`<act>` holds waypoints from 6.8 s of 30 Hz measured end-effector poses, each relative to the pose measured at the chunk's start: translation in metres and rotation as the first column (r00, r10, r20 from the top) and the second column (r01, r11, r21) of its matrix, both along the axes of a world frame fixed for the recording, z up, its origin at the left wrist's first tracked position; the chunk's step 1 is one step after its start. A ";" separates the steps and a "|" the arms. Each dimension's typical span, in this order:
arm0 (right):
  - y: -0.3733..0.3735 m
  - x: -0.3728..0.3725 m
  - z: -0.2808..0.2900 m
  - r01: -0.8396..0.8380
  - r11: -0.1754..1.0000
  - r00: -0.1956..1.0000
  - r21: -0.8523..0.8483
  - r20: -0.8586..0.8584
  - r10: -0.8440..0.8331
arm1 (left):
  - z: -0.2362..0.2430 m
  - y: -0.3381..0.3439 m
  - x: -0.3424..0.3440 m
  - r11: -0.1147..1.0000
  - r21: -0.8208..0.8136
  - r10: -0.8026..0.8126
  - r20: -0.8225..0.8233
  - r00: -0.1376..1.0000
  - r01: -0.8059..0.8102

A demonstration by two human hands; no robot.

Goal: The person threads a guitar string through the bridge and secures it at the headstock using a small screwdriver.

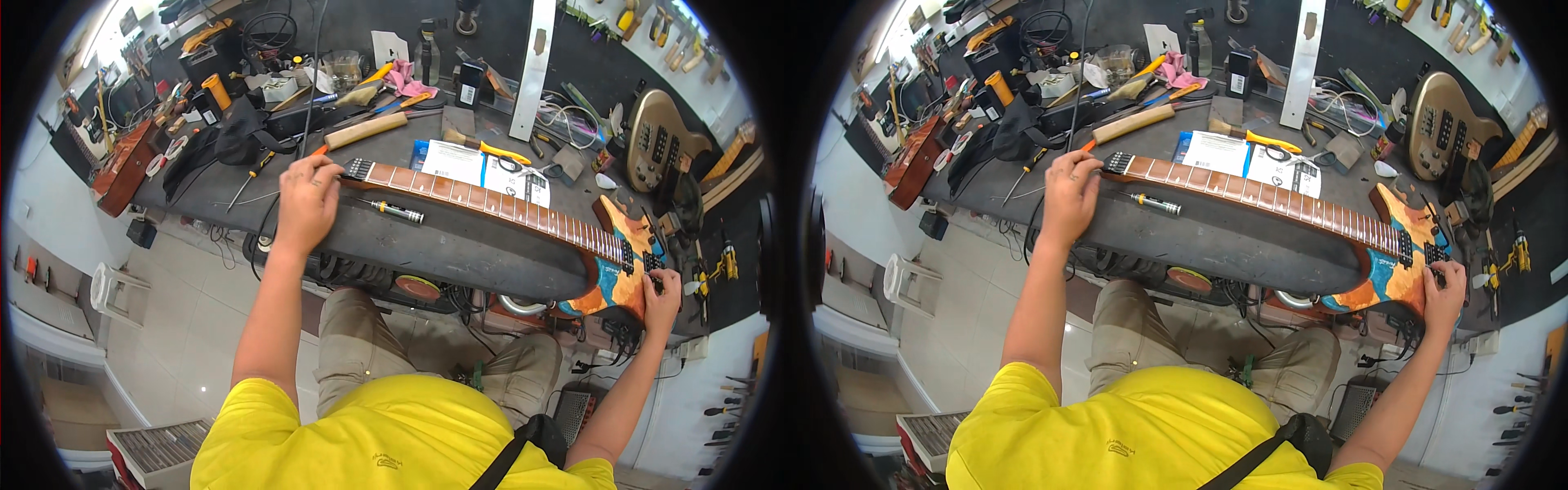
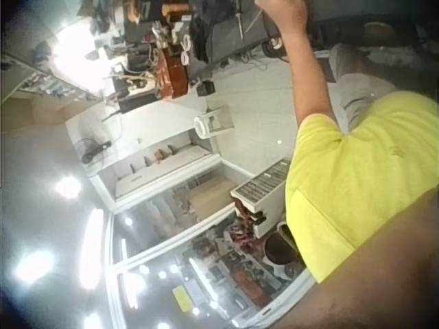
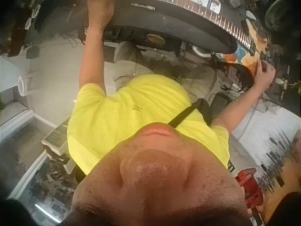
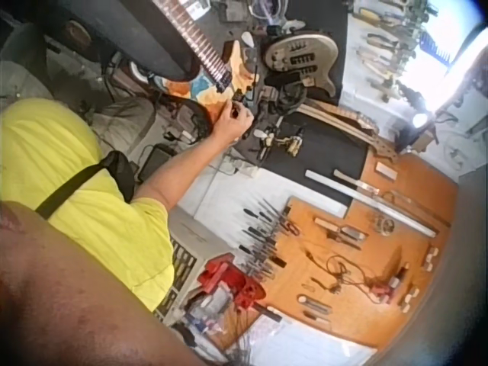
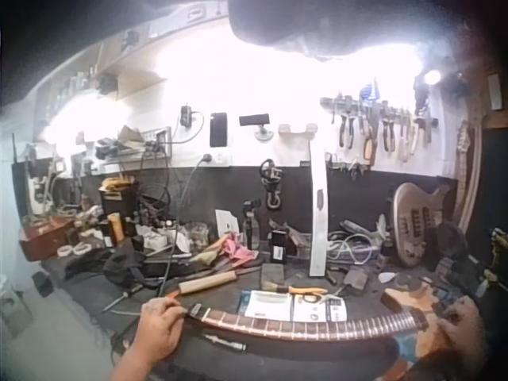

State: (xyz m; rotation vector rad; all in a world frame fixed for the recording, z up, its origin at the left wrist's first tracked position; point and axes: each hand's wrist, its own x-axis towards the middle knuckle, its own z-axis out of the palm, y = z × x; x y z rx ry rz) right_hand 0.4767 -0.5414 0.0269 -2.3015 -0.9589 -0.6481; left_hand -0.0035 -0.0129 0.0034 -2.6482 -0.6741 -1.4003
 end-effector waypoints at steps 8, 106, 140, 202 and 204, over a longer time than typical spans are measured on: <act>0.003 -0.004 0.001 0.007 1.000 1.000 0.015 -0.021 -0.007 | -0.004 -0.039 0.023 0.994 -0.002 -0.106 -0.054 0.993 0.106; 0.136 -0.126 0.011 -0.259 0.966 0.966 0.010 -0.004 0.259 | -0.009 -0.097 0.070 0.993 0.077 0.105 -0.308 0.946 -0.085; 0.170 -0.147 0.015 -0.423 0.892 0.903 -0.156 0.002 0.429 | -0.001 -0.105 0.067 0.997 0.068 0.067 -0.429 0.901 -0.041; 0.362 -0.252 -0.028 -0.640 0.769 0.741 -0.003 0.262 0.618 | -0.013 -0.017 0.036 0.968 -0.217 -0.128 0.002 0.992 0.125; 0.362 -0.254 -0.028 -0.635 0.773 0.749 0.010 0.257 0.611 | -0.013 -0.017 0.036 0.967 -0.220 -0.128 0.016 0.992 0.128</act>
